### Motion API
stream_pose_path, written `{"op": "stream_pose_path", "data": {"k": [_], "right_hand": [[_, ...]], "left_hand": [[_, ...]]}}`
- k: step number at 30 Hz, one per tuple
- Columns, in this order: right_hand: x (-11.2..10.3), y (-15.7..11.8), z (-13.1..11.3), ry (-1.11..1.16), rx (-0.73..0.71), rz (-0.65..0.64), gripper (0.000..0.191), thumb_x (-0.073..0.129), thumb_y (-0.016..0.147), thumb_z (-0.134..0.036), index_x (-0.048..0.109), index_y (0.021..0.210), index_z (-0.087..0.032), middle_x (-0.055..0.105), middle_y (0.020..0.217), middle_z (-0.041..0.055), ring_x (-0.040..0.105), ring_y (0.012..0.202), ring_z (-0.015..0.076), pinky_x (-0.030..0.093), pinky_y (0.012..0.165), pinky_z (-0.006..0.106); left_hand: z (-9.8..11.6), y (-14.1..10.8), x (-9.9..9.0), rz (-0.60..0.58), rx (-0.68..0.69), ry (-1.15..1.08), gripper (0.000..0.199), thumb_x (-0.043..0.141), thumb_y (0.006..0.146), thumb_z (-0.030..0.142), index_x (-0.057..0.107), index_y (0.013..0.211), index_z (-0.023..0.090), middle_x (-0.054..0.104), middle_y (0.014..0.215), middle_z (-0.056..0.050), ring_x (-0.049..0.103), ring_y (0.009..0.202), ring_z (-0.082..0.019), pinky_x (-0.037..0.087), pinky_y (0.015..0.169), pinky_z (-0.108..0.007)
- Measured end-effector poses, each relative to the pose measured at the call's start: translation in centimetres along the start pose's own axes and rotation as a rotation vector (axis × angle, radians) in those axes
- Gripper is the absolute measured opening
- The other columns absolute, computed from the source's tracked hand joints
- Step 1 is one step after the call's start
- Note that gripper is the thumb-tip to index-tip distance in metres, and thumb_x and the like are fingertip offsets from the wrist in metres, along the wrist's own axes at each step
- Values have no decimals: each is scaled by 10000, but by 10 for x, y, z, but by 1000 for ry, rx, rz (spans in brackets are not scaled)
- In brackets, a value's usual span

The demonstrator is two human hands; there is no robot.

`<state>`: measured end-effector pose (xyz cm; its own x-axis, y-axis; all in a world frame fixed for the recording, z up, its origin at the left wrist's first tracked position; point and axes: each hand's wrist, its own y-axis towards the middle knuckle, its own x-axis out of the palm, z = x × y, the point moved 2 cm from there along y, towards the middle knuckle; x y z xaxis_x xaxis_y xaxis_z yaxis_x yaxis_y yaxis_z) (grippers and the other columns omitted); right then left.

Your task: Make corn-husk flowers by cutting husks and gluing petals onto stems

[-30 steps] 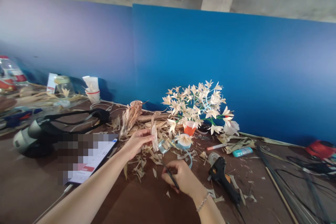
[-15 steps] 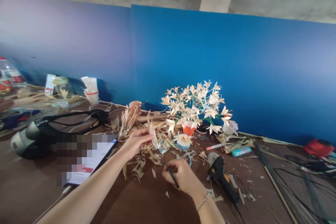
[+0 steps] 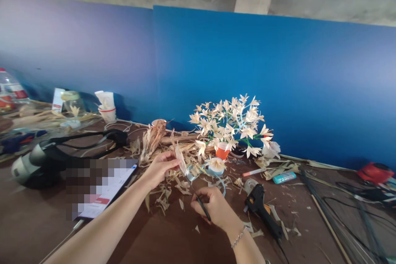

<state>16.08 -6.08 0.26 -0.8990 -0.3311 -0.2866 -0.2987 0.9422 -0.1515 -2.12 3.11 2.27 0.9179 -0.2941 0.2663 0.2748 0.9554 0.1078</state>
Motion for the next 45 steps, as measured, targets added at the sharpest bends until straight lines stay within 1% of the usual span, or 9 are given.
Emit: {"op": "stream_pose_path", "data": {"k": [6,14,23,28,34,40,45], "right_hand": [[-1,0,-2,-19,2,23,254,620,706,-402,550,701,-158,401,423,-84,317,315,32,220,296,149],[-2,0,2,4,-3,22,263,628,695,-410,548,708,-159,419,450,-75,330,329,40,227,299,154],[-2,0,-2,-33,-18,31,201,597,721,-344,550,698,-150,420,482,-65,332,375,32,244,348,147],[-2,0,-4,-44,-10,41,193,605,703,-337,544,681,-155,407,451,-72,331,355,36,241,338,153],[-1,0,-5,-57,-27,55,202,596,708,-354,544,688,-160,407,417,-76,323,325,41,246,316,160],[-2,0,-5,-6,-33,69,255,632,687,-399,540,689,-161,408,429,-76,322,334,38,228,323,163],[-2,2,-2,-16,-29,116,273,646,677,-421,551,695,-166,411,407,-77,323,316,45,234,314,168]], "left_hand": [[0,0,0,27,5,-10,203,745,599,247,652,739,134,659,650,-15,581,577,-121,450,588,-234],[0,-1,1,-5,23,1,197,743,605,253,646,727,132,651,630,-14,578,570,-125,452,580,-238],[0,-1,1,15,19,10,180,742,606,253,652,713,139,656,636,-10,583,587,-129,449,597,-243],[1,-1,2,26,35,21,186,742,602,262,653,710,140,645,616,-10,576,570,-132,441,584,-248],[-1,-4,7,21,5,20,192,748,590,266,643,685,137,644,605,-3,577,555,-124,444,580,-243],[-9,-4,9,70,-21,-38,205,748,595,289,650,701,143,660,639,-7,599,591,-128,472,613,-249],[-12,-5,12,87,-48,-75,216,758,580,298,659,677,133,674,637,-26,615,607,-144,486,633,-265]]}}
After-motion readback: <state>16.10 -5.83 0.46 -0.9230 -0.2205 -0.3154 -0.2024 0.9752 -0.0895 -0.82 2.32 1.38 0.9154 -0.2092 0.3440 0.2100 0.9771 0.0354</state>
